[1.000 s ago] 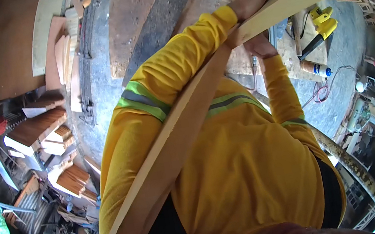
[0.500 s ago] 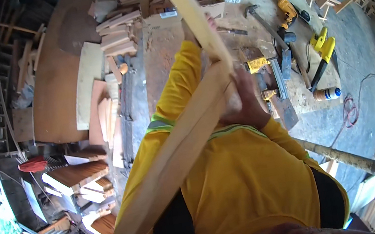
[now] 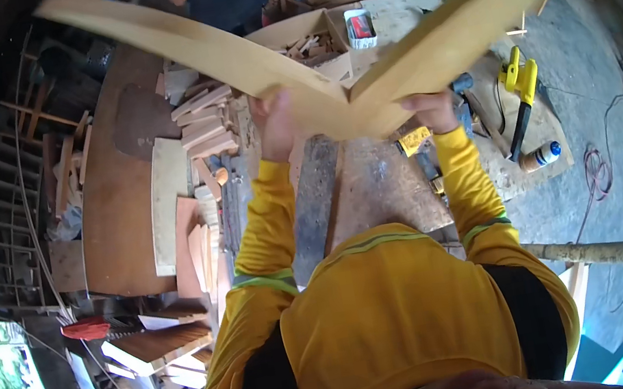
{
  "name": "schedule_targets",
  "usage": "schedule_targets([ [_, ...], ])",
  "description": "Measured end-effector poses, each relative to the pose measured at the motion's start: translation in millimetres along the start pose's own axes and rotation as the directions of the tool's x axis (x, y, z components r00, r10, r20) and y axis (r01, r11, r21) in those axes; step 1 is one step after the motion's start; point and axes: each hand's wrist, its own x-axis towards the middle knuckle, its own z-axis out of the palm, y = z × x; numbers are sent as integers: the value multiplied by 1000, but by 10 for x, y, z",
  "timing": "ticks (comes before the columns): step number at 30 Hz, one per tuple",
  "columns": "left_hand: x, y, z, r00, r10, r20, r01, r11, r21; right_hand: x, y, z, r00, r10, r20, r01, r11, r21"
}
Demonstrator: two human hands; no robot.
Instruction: Joining and securing wooden pieces together using glue and a pneumatic nail gun to assemble a frame.
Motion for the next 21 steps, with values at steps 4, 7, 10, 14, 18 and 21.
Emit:
schedule_targets([
  [4, -545, 710, -50, 776, 196, 600, -577, 606, 548, -83, -893, 501, 959, -190, 210, 197, 980, -17],
  [7, -746, 876, 332, 667, 554, 497, -594, 799, -94, -96, -952, 939, 947, -261, 188, 270, 962, -27],
  [10, -938, 1051, 418, 629, 619, 471, -656, 747, -106, -149, -941, 1114, 959, -283, -29, 282, 959, -12],
  [14, -1094, 1334, 405, 558, 586, 587, -727, 687, 6, -15, -1034, 755, 926, -329, 185, 353, 928, -118],
  [18, -1167, 1426, 379, 592, 521, 615, -711, 697, 93, 186, -1010, 510, 596, -291, 748, 508, 859, -70],
  [21, -1163, 1423, 404, 660, 467, 589, -637, 763, 110, 133, -961, 587, 653, -396, 646, 493, 869, 35],
])
